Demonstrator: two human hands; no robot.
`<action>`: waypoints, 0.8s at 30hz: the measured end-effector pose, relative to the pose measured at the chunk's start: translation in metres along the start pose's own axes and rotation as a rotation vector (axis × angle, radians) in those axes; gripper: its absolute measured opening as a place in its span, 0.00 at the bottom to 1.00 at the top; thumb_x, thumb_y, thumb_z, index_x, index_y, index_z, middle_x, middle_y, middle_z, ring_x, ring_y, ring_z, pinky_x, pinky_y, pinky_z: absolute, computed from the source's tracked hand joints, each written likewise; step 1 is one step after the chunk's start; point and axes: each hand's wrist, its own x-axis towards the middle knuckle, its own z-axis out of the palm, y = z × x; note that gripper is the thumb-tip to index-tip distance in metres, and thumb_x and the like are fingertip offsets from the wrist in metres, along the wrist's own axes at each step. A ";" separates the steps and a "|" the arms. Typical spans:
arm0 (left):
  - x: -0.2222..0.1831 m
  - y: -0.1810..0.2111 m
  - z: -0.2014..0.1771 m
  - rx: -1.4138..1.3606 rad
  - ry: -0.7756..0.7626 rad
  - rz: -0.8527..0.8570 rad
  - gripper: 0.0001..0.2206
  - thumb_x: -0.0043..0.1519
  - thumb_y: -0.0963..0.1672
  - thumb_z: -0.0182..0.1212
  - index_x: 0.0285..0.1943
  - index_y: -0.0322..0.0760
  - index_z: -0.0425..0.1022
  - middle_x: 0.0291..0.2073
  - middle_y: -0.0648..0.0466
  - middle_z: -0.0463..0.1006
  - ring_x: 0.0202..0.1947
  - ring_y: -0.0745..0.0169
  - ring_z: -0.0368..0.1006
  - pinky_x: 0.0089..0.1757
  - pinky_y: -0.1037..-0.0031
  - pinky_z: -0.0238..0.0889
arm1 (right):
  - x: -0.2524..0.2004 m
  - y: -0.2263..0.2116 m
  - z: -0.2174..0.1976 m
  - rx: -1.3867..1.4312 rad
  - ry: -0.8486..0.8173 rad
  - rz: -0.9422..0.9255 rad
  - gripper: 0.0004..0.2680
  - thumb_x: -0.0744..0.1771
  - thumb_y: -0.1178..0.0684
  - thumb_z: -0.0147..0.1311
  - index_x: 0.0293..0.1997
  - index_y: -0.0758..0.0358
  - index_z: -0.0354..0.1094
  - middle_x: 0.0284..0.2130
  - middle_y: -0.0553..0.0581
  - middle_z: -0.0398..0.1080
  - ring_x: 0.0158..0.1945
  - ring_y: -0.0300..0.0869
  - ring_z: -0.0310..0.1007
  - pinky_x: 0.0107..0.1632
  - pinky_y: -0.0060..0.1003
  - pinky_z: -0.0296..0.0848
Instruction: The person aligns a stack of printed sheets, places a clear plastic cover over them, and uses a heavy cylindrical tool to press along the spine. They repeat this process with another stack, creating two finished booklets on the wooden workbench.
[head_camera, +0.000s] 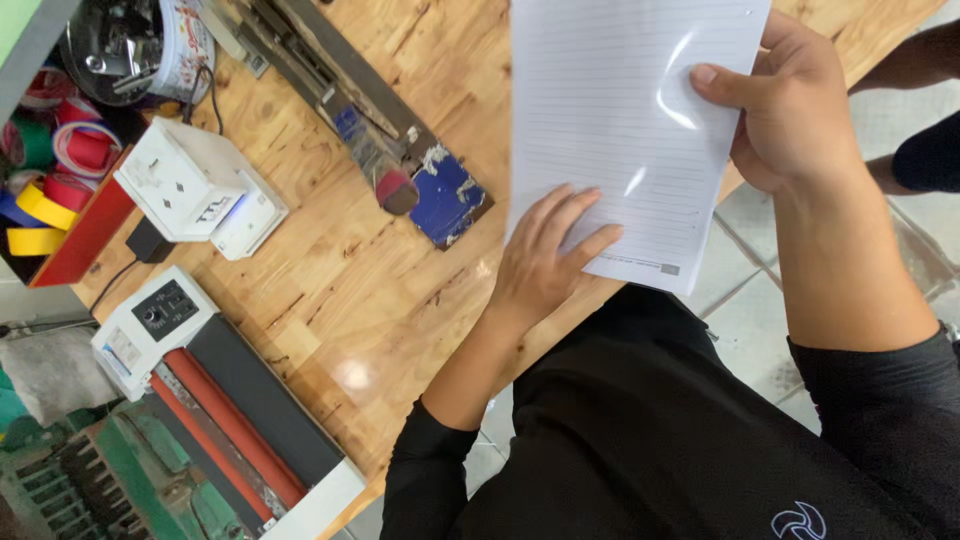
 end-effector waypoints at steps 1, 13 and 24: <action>0.008 -0.013 0.015 -0.062 -0.080 -0.030 0.25 0.54 0.51 0.69 0.62 0.60 0.71 0.67 0.52 0.69 0.69 0.46 0.64 0.64 0.56 0.64 | 0.015 -0.001 -0.006 -0.030 0.014 -0.023 0.11 0.70 0.68 0.52 0.59 0.74 0.66 0.52 0.65 0.74 0.53 0.47 0.79 0.58 0.39 0.79; 0.186 -0.235 0.220 -0.809 0.439 -1.129 0.37 0.55 0.47 0.75 0.67 0.21 0.58 0.58 0.36 0.72 0.55 0.53 0.75 0.52 0.66 0.71 | 0.248 0.068 -0.265 -0.053 0.038 -0.153 0.13 0.77 0.48 0.41 0.48 0.71 0.66 0.35 0.65 0.64 0.39 0.49 0.74 0.44 0.43 0.74; 0.220 -0.236 0.203 -0.860 0.442 -1.589 0.25 0.55 0.41 0.66 0.62 0.24 0.68 0.51 0.47 0.78 0.47 0.57 0.74 0.45 0.62 0.68 | 0.359 0.182 -0.257 -0.063 0.029 0.242 0.20 0.66 0.62 0.54 0.66 0.71 0.55 0.58 0.72 0.67 0.60 0.58 0.75 0.58 0.51 0.77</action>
